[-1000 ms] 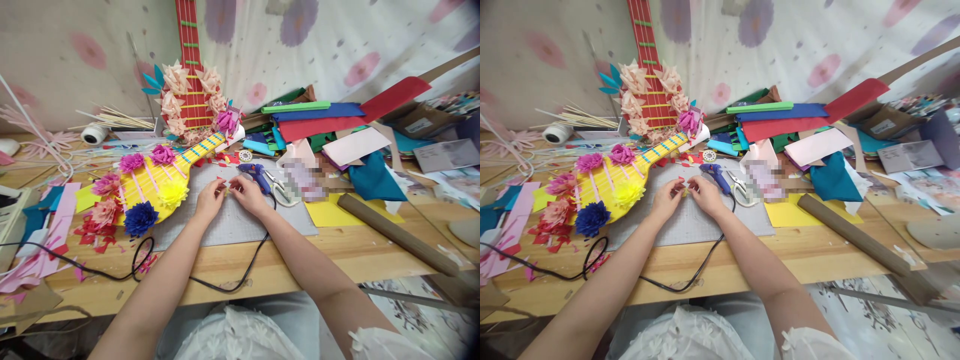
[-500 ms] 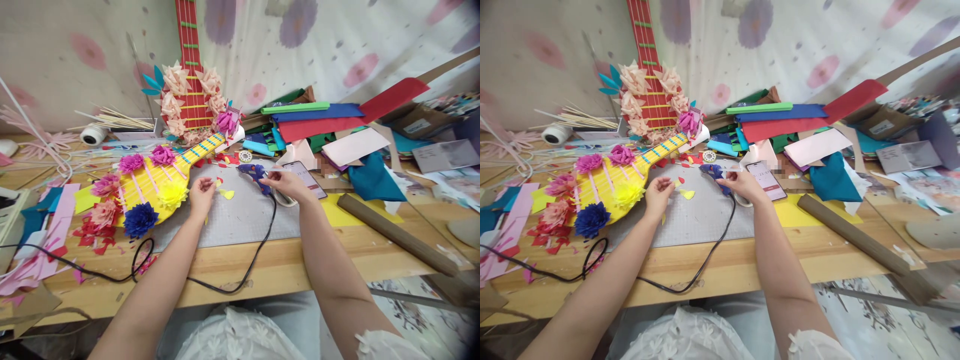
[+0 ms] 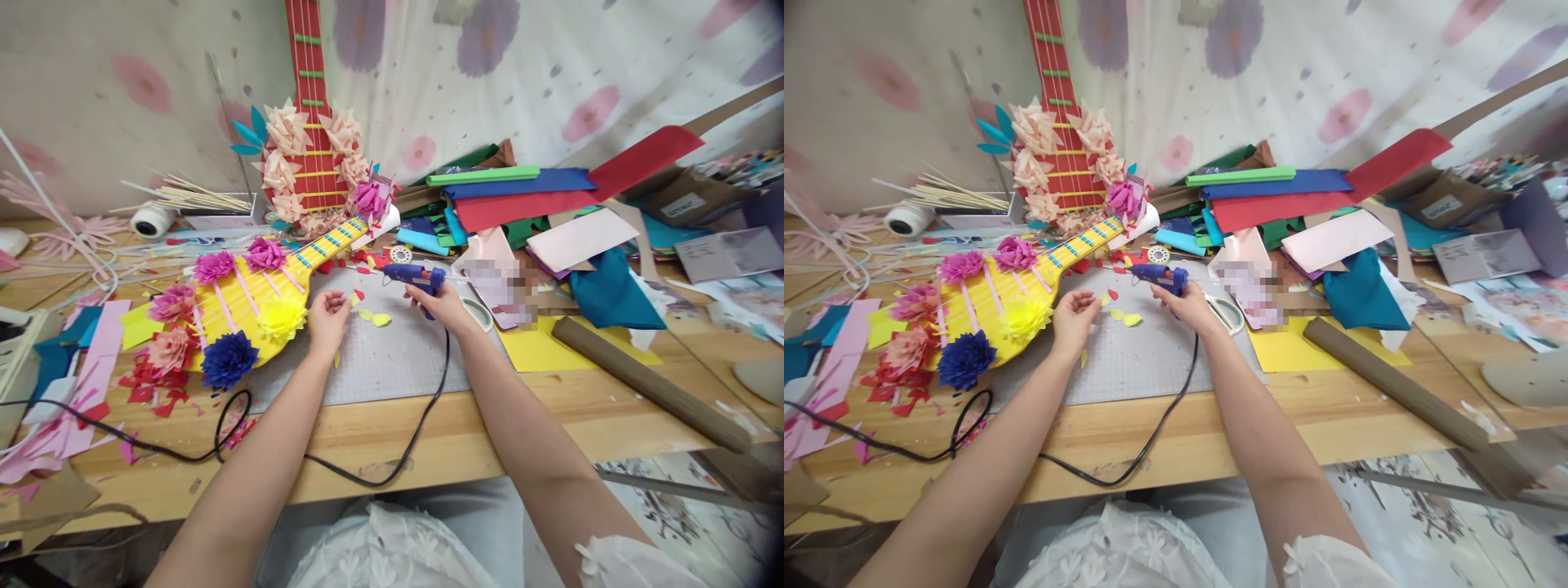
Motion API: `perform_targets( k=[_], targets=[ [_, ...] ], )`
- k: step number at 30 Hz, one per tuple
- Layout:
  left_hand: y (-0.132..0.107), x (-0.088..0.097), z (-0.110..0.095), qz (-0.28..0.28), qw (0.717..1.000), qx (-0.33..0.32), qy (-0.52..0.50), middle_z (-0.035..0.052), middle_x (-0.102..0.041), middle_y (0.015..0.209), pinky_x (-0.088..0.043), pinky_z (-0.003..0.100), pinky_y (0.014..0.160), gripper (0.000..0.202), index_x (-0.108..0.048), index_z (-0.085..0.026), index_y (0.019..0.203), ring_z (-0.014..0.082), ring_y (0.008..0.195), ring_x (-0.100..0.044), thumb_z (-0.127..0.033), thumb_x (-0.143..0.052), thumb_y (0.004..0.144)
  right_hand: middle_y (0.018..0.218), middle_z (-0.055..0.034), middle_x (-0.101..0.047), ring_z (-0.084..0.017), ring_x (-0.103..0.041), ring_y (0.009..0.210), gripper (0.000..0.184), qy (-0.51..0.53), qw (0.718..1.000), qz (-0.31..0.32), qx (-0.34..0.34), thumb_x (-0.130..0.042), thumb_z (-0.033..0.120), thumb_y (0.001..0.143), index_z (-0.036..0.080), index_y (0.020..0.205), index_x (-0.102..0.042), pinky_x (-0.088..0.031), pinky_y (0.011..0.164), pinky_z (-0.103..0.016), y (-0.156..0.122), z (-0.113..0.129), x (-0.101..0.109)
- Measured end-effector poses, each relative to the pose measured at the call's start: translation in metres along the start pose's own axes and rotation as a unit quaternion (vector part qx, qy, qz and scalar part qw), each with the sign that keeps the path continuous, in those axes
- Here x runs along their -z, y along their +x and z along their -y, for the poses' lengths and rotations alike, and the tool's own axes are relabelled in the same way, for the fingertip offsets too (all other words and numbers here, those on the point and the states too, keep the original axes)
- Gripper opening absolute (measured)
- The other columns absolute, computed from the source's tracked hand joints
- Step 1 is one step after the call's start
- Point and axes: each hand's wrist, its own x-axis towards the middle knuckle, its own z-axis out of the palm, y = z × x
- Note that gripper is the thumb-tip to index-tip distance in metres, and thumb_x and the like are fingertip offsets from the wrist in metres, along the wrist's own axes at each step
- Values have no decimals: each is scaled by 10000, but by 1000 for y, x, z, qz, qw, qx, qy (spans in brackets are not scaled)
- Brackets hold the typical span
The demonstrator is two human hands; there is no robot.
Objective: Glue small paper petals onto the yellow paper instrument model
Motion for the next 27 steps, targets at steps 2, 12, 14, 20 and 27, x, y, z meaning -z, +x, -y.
perform_targets(
  k=[2,12,14,20,27],
  targets=[
    [0,0,0,-1,1000,-1,-1,-4,-583,690,-479,242,617,197,-539,-158,776,103,632,-576,-142,-667,627,633,-33,-609,-94,-478,488,451,11,999,48,6,-576,591,676,153,766,-625,-377,468,-239,-7,7,0],
    [0,0,0,-2,1000,-2,-5,-3,-580,690,-473,248,627,188,-539,-159,773,104,633,-567,-147,-659,628,521,-3,-549,-135,-524,543,434,-73,995,73,15,-590,609,661,180,710,-635,-410,538,-261,-8,1,-6],
    [0,1,1,1,1000,-4,-5,1,-581,698,-470,249,627,194,-541,-158,777,106,639,-567,-158,-663,625,524,0,-551,-133,-522,543,442,-78,994,78,9,-585,620,659,182,700,-637,-411,548,-261,-7,0,-6],
    [0,0,0,0,1000,-2,-7,0,-578,691,-466,251,629,190,-537,-156,774,102,627,-557,-149,-656,626,536,1,-560,-130,-515,543,438,-94,992,79,5,-577,624,664,190,688,-628,-409,563,-258,-8,2,-5],
    [-1,0,0,2,1000,2,-1,-6,-577,688,-466,255,644,220,-542,-160,773,107,637,-562,-167,-689,609,559,0,-571,-124,-508,537,454,-96,992,83,1,-571,631,661,183,710,-626,-407,568,-257,-9,3,-4]
  ],
)
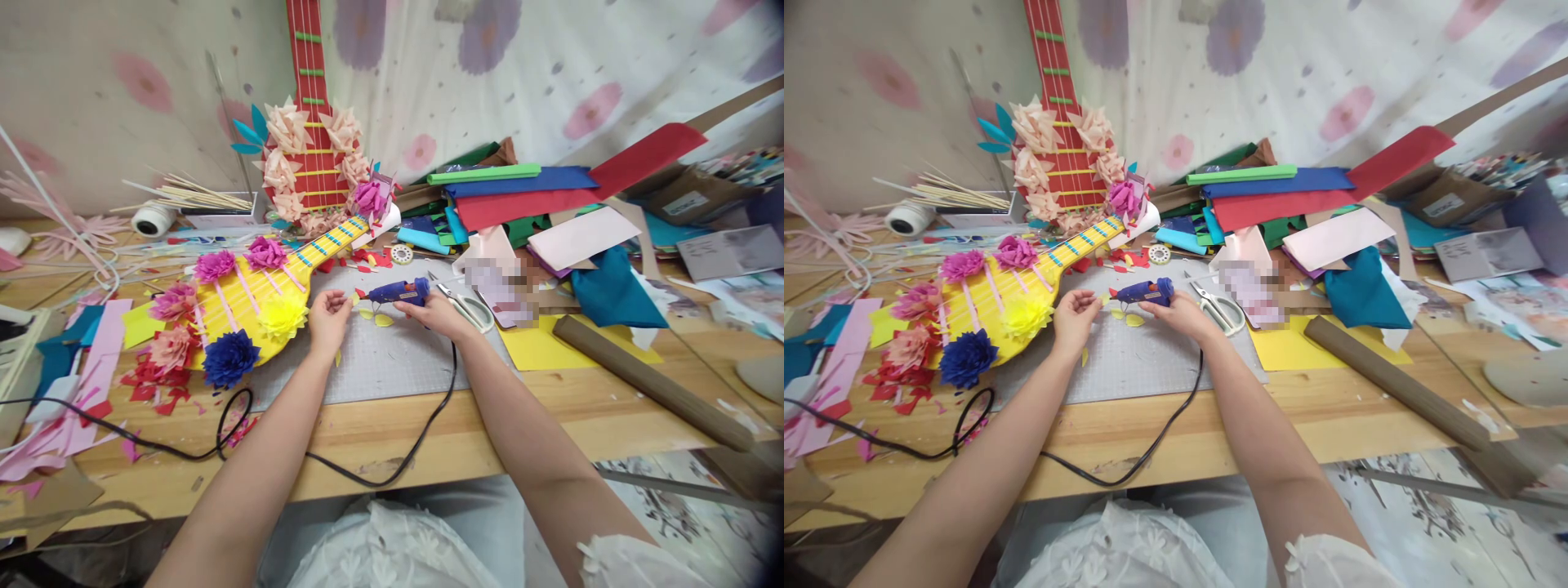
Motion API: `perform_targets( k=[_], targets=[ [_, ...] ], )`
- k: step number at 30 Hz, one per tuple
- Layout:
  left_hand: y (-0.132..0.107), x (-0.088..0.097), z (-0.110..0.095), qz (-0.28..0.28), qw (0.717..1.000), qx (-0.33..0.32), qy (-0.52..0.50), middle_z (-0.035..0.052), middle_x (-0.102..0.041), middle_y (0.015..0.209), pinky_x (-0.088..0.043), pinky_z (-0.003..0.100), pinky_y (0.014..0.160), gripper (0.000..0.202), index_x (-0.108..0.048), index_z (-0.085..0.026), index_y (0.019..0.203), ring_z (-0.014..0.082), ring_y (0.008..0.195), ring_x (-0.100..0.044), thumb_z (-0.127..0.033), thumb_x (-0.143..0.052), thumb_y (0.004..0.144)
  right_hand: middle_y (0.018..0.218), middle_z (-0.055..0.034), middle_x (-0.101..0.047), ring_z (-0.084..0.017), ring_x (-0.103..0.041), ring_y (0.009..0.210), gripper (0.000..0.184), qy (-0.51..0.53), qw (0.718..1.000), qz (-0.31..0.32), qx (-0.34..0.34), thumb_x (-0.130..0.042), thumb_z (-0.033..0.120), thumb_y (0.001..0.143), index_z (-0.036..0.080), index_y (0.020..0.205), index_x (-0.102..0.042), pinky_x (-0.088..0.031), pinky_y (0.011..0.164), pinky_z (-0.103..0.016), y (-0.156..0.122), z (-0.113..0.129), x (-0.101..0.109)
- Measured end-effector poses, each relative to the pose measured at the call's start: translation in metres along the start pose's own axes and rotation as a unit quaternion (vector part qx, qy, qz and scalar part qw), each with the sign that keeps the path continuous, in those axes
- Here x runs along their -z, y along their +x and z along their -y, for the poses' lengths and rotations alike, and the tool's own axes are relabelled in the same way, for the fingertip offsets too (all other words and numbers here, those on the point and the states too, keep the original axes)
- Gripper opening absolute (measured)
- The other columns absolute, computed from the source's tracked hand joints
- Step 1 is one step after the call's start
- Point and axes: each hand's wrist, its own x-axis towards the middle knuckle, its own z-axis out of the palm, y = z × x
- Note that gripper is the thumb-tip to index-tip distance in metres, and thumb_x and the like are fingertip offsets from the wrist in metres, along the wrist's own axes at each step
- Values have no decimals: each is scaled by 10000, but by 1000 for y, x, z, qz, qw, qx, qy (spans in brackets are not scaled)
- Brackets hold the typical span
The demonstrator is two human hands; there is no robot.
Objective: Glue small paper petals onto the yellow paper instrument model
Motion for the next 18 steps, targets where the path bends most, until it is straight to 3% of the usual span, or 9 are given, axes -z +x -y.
perform_targets(
  k=[18],
  targets=[
    [-4,-1,-2,19,999,-19,22,-6,-589,677,-474,252,640,176,-556,-164,770,103,626,-566,-148,-667,634,532,-3,-545,-143,-514,553,429,11,1000,-12,-6,-570,619,669,192,645,-600,-399,565,-275,0,2,-1]
  ],
)
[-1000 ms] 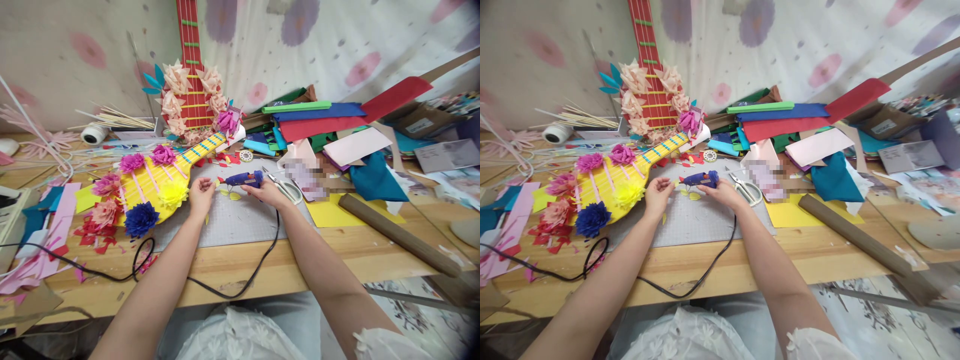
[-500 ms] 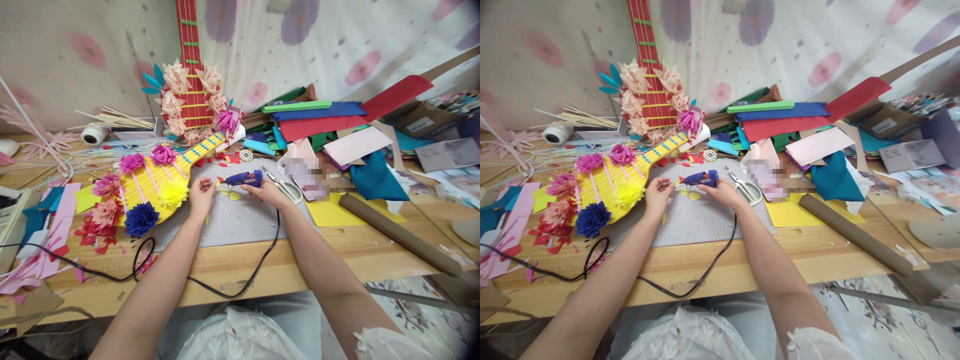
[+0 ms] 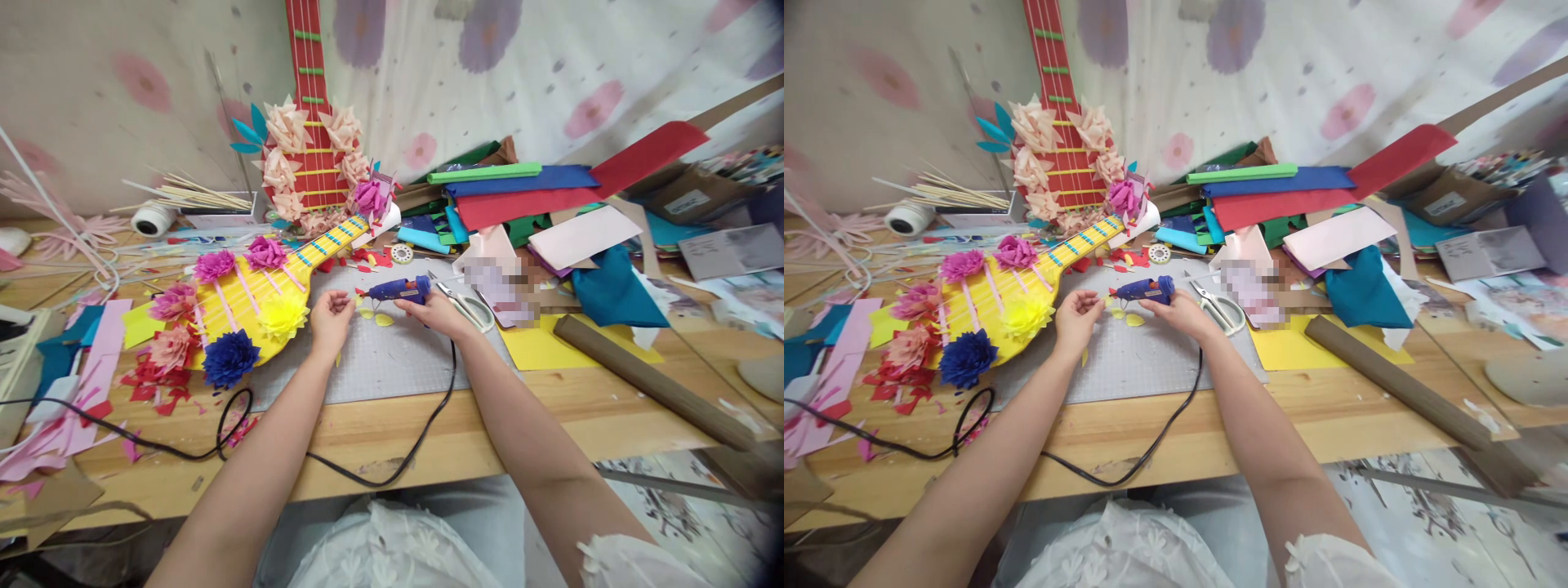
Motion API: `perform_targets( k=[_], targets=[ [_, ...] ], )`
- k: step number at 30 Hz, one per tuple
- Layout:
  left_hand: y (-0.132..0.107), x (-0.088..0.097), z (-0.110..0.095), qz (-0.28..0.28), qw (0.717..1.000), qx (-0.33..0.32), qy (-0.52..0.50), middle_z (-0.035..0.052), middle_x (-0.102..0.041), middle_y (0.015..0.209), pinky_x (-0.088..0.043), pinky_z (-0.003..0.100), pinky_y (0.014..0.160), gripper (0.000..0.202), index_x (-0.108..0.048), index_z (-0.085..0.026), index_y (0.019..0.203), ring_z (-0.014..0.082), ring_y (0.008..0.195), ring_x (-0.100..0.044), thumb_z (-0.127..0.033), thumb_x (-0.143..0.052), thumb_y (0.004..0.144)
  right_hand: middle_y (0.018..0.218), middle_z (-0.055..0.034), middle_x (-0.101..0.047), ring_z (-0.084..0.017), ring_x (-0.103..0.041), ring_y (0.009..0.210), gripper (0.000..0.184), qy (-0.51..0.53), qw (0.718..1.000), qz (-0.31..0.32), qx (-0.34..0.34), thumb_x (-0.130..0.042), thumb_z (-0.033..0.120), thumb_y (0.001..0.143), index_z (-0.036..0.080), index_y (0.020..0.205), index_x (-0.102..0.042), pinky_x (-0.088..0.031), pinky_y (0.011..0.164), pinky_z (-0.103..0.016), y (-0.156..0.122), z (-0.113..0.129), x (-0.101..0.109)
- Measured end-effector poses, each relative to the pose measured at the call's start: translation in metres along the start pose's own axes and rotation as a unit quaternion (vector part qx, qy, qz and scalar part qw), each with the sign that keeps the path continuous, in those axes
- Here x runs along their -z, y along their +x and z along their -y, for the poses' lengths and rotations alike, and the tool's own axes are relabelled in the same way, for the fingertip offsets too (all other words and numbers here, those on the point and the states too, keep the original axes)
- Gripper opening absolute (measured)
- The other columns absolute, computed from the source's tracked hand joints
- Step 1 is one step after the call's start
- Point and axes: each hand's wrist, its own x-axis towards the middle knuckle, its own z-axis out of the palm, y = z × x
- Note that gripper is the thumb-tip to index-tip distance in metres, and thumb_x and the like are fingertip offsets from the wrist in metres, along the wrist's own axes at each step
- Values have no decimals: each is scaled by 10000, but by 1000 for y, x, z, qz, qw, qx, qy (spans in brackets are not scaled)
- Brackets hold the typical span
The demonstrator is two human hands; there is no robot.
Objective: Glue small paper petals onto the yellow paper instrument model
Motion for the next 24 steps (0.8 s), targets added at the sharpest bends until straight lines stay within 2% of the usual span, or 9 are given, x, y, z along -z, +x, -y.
perform_targets(
  k=[5,10,13,15,19,24],
  targets=[
    [0,0,1,5,1000,-5,5,-7,-594,668,-475,251,634,180,-560,-161,766,105,624,-570,-150,-671,624,551,-3,-552,-133,-508,555,433,0,1000,-8,7,-564,613,676,183,631,-588,-391,562,-268,-1,1,0],
    [0,-1,2,5,1000,6,-3,-6,-609,668,-478,239,601,190,-565,-168,761,106,621,-583,-147,-680,612,503,12,-507,-102,-437,467,437,34,999,-11,-1,-560,615,676,181,618,-567,-356,490,-252,-2,2,1],
    [0,-2,2,8,1000,21,-18,-3,-615,668,-481,230,576,199,-567,-162,759,102,611,-585,-148,-688,602,481,18,-483,-97,-416,447,432,69,996,-58,1,-537,603,697,177,634,-577,-352,481,-251,2,-2,1],
    [0,-2,2,5,999,31,-30,-5,-612,661,-489,228,567,210,-563,-158,753,99,602,-588,-151,-698,591,529,-3,-533,-114,-467,493,419,77,991,-107,4,-536,583,705,170,678,-603,-379,519,-257,8,-7,1],
    [0,-3,1,-2,998,48,-44,-15,-600,656,-504,221,538,257,-552,-157,759,94,573,-594,-175,-724,569,728,-62,-643,-188,-583,684,453,16,984,-178,0,-570,601,671,169,785,-641,-426,631,-301,19,-19,-1],
    [0,-4,0,-18,997,50,-57,-20,-572,692,-524,229,534,279,-530,-155,775,102,584,-616,-181,-721,573,779,-98,-643,-242,-591,759,571,-101,981,-163,-22,-537,699,637,167,812,-649,-414,664,-340,23,-22,-4]
  ],
)
